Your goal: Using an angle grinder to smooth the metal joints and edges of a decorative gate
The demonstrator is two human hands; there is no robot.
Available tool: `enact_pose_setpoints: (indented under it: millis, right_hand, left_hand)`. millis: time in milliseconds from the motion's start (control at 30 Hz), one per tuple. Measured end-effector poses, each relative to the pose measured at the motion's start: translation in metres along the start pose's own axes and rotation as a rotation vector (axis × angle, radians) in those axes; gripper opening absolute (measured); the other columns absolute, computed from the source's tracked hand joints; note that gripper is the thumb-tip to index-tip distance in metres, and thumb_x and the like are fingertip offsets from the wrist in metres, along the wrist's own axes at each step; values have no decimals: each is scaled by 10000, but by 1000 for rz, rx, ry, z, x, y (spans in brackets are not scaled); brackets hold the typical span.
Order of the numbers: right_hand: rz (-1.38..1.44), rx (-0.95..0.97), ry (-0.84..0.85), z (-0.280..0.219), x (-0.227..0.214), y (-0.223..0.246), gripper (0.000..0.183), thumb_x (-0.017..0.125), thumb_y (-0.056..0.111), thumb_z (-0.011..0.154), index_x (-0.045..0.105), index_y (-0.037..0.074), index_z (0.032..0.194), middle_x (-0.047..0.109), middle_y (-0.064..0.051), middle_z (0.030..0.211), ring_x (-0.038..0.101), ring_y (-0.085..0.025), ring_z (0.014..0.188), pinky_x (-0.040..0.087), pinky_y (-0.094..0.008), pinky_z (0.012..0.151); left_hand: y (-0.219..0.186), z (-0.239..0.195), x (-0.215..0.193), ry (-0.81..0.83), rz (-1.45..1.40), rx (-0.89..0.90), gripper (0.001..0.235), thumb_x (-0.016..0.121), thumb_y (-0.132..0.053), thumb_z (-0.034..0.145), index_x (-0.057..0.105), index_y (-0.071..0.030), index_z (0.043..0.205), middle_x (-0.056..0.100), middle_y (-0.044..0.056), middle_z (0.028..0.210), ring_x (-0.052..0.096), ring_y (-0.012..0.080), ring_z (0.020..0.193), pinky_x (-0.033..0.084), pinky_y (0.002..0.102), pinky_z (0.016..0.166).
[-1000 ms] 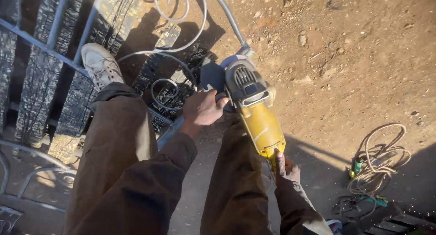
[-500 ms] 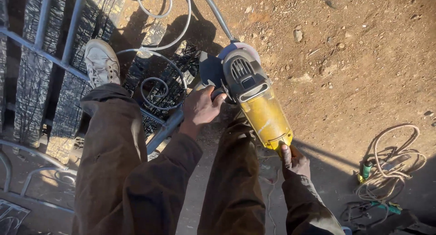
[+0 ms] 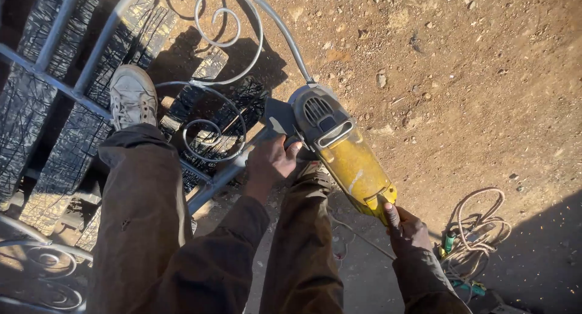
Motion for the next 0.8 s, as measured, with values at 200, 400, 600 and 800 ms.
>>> enact_pose_setpoints:
  millis: [200, 400, 600, 800]
  right_hand:
    - [73, 80, -93, 1, -18, 17, 806, 417, 730, 845, 825, 99, 1138, 716, -164, 678, 661, -285, 658, 469, -398, 656]
    - [181, 39, -99, 3, -21, -4, 811, 428, 668, 961, 736, -15, 650, 650, -148, 526, 574, -252, 466, 479, -377, 548]
    - [409, -20, -23, 36, -29, -20, 896, 379, 650, 1038, 713, -103, 687, 622, -224, 515, 537, -292, 409, 419, -383, 401]
    - [304, 128, 102, 51, -78, -15, 1031, 242, 677, 1135, 709, -88, 627, 590, -252, 472, 504, -360, 382, 412, -476, 434]
  left_hand:
    - [-31, -1, -20, 3, -64, -20, 479, 474, -582, 1005, 637, -153, 1143, 707, 187, 1145, 645, 482, 1073, 458, 613, 901]
    - [-61, -14, -43, 127, -52, -43, 471, 462, -547, 1035, 625, -136, 1197, 711, 175, 1169, 661, 440, 1089, 511, 578, 866]
    - [-100, 0, -51, 1, 15, -34, 429, 551, -538, 1029, 696, -135, 1057, 767, 117, 966, 752, 354, 870, 548, 476, 671]
    - [-140, 10, -52, 37, 86, -75, 298, 642, -401, 910, 749, -169, 1064, 760, 36, 988, 745, 302, 849, 523, 493, 543]
Point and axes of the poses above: each hand's wrist, its own z-axis towards the middle knuckle, its own x-axis out of the palm, y = z × x, the point moved 2 cm from there along z, towards the middle knuckle
